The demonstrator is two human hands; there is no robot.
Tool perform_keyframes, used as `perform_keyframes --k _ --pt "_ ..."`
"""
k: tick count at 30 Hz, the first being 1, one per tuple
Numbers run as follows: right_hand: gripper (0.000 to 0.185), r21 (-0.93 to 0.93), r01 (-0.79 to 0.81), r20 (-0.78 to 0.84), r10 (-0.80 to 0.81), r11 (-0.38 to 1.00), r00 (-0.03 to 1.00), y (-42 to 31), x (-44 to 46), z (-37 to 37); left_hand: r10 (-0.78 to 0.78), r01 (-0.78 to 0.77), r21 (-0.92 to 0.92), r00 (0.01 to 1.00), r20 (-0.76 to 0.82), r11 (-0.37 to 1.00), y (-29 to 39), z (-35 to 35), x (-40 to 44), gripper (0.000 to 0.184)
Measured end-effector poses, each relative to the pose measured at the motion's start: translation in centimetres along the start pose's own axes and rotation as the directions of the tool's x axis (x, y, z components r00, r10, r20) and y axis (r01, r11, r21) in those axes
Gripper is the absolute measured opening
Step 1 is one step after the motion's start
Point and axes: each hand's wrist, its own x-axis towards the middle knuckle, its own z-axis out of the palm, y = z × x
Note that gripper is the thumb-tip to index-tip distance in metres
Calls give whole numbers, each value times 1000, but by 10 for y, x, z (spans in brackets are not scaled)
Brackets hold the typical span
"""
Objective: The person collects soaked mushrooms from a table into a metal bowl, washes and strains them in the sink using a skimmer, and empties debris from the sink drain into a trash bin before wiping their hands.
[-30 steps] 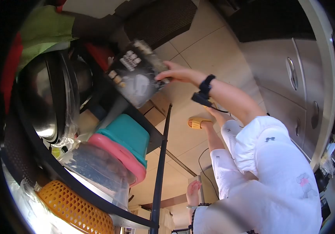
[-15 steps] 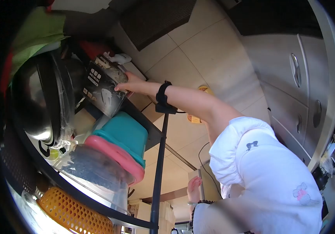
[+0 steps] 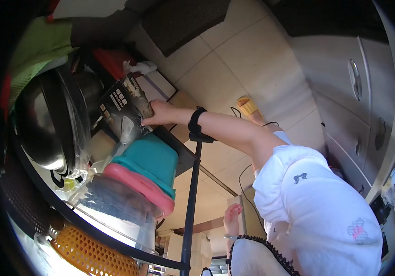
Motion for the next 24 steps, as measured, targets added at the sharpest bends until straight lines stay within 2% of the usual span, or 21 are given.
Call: perform_keyframes --k 1,2,4,5,6,8,10,11,12,14,18,20,21,23,24 --pt "74 20 -35 106 32 999 994 3 -1 -2 -8 8 1 1000 -3 1000 2 0 -1 28" --pt "74 26 -45 103 42 999 994 3 -2 0 -16 16 28 1000 -5 999 5 0 -1 28" --pt "80 -62 93 43 -91 994 995 5 3 3 -27 27 53 1000 3 998 3 3 -1 28" --pt "80 -66 89 40 -86 994 995 10 1 0 -24 24 42 1000 -2 999 -3 3 2 28" --pt "76 304 -123 104 96 945 990 12 -2 -4 -19 19 33 1000 -8 999 -2 4 4 28" --pt "72 611 -331 230 239 719 943 18 -10 -12 -41 42 16 999 -20 999 1 7 3 27" --pt "63 799 -184 -59 378 573 924 66 -4 -14 -58 58 -6 998 -32 998 5 10 1 26" --pt "56 603 -228 -140 383 765 913 100 -3 1 -57 56 -13 998 -21 998 5 10 2 26" --pt "48 360 -273 -219 365 892 905 132 -2 15 -55 55 -19 998 -9 998 5 10 3 26" --pt "38 -97 -333 -61 329 938 943 129 -39 32 -61 61 -31 998 -4 998 3 10 3 26" --pt "37 -205 -405 -97 393 891 914 126 -61 78 -67 66 -25 997 -26 997 -9 5 3 25" --pt "39 -162 -466 -273 415 870 868 110 -62 86 -51 49 -55 998 -35 997 -19 1 1 25" --pt "39 -162 -469 -272 417 868 867 107 -60 86 -28 25 -84 999 -44 996 -21 0 1 25" --pt "41 -254 -508 -167 480 823 861 101 -53 82 -28 23 -89 998 -49 996 -23 -2 -1 25" --pt "49 -233 -531 -101 523 815 846 100 -51 80 -26 21 -92 998 -54 996 -20 -1 -3 25"
